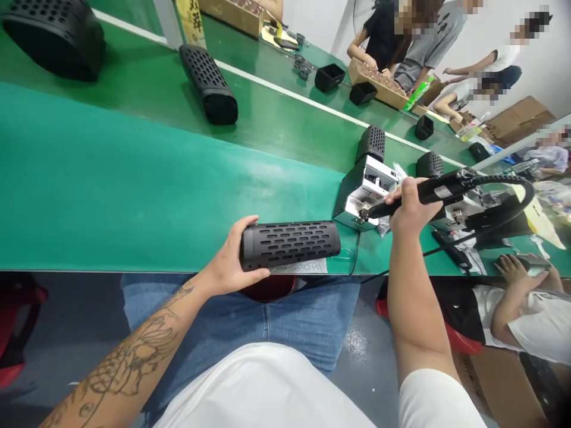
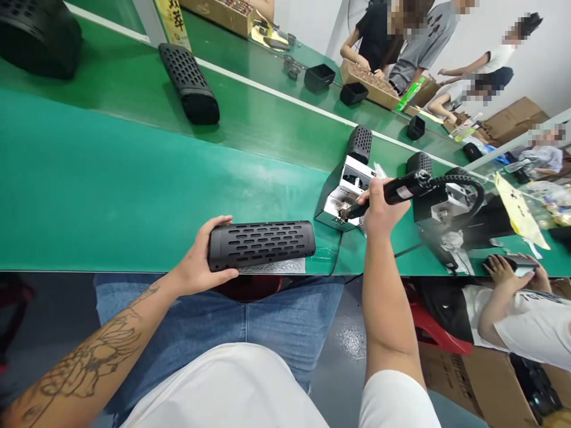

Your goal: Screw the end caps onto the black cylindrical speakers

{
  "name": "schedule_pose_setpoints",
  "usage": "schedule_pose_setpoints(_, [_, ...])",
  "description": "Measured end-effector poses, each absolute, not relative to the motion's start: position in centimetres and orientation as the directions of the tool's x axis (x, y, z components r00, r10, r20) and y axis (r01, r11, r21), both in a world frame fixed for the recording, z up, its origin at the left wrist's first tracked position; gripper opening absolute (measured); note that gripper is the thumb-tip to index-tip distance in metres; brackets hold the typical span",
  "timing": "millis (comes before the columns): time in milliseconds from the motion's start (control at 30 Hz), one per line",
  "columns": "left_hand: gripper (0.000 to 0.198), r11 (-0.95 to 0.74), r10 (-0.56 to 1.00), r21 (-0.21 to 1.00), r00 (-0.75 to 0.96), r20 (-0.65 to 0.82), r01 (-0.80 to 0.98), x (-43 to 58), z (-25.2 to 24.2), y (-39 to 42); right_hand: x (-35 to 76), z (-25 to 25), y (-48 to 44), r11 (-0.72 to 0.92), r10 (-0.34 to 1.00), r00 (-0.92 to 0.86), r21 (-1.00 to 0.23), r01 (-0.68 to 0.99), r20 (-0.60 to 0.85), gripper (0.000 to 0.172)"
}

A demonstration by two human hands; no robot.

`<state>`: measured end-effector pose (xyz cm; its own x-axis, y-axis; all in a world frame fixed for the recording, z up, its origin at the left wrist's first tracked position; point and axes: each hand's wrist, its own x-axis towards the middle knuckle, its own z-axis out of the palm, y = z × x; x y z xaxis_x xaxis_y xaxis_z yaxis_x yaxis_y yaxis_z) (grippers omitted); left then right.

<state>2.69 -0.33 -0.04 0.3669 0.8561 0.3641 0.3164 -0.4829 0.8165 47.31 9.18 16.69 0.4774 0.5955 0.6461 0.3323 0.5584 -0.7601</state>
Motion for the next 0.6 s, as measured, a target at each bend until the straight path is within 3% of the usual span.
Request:
schedule_pose_setpoints(167, [0.148, -0.47, 0.855, 0.833, 0.386, 0.347, 0.292, 2.7, -0.4, -0.2, 45.8, 18.0, 6.1, 0.563, 0.626, 0.448, -0.767, 0.308, 0.639, 0.057])
schedule_pose_setpoints(267, [0.148, -0.503, 0.837, 0.819, 0.389, 0.384, 0.275, 3.0, -0.5, -0.2, 43.1, 20.0, 2.8, 0.644, 0.634, 0.408, -0.74, 0.192, 0.657, 0.051])
schedule_pose_setpoints(433, [0.145, -0.527, 0.828, 0.809, 0.37, 0.421, 0.26, 3.4, -0.7, -0.2, 36.5, 21.8, -2.5, 0.655, 0.756, 0.099, -0.748, -0.108, 0.647, 0.034])
schedule_pose_setpoints(600, [0.139, -0.518, 0.835, 0.817, 0.354, 0.42, 0.252, 3.7, -0.6, -0.3, 32.0, 21.1, -3.2, 0.601, 0.79, -0.026, -0.783, -0.163, 0.612, 0.037])
